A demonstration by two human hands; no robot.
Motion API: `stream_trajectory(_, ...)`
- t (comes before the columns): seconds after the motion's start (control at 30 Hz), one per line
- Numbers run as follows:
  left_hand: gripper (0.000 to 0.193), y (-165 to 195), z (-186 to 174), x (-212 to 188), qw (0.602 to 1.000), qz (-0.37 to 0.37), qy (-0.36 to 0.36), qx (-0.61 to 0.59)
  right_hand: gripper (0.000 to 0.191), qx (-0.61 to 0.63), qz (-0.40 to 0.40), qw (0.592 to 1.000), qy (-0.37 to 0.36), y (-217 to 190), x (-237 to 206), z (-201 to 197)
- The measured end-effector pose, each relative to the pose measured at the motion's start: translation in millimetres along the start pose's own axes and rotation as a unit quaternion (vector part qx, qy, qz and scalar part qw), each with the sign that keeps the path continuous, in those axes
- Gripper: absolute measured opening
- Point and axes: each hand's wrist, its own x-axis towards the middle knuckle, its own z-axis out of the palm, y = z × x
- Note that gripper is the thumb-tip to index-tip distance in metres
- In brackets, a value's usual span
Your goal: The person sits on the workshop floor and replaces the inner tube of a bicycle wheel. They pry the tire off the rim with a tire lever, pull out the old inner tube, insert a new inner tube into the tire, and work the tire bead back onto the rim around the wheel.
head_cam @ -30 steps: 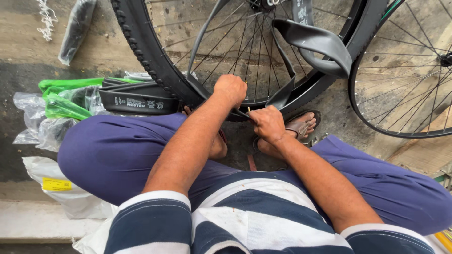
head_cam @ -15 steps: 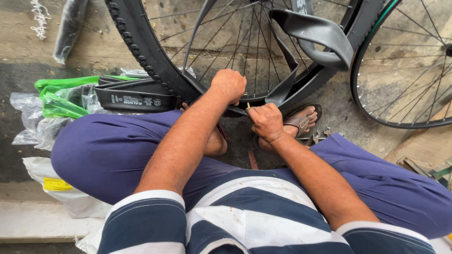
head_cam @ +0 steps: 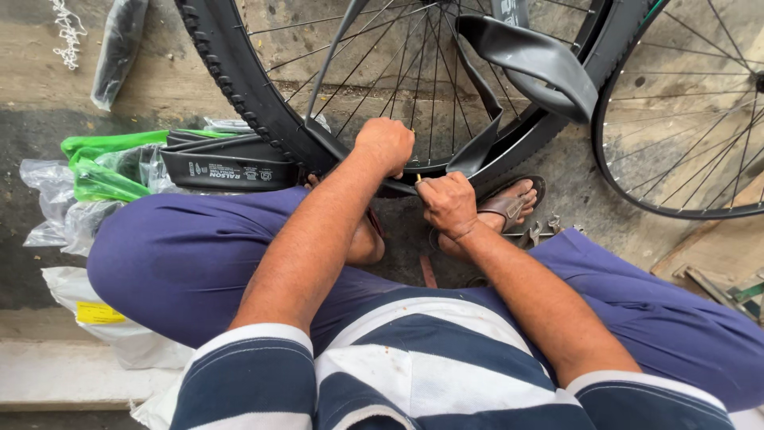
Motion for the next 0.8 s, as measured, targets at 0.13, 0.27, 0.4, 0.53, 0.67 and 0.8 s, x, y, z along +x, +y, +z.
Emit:
stream_trajectory(0.13, 0.044, 0.1, 0.4, 1.5, 1.000, 0.011, 0.024, 0.004, 0.018, -0.013, -0.008, 1.000, 0.015, -3.2, 3.6, -3.3)
stream_trajectory(0.27, 0.042, 1.9, 2.2, 3.1, 1.000, 0.022, 0.016, -0.004, 0.017, -0.034, -0.020, 0.999, 0.005, -4.7, 6.4, -5.1)
stream_trajectory(0.4, 0.036, 1.4, 5.9, 5.4, 0.999, 0.028, 0.034, 0.009, 0.021, -0.046, -0.016, 0.999, -0.001, -0.9, 3.2, 1.5)
stream_trajectory(0.53, 0.037, -0.4, 6.8, 6.6, 1.000, 0.015, 0.023, -0.006, 0.028, 0.015, 0.006, 1.000, -0.024, 2.1, -2.1, 8.1)
stream_trajectory(0.67, 0.039, -0.5, 6.4, 8.3, 0.999, 0.021, 0.014, 0.021, 0.026, -0.008, -0.005, 1.000, 0.015, 4.1, -6.3, 13.0)
stream_trajectory(0.8, 0.041, 2.2, 6.8, 8.9, 0.999, 0.032, 0.009, 0.023, 0.025, -0.017, -0.001, 1.000, 0.004, 3.3, -4.4, 12.6)
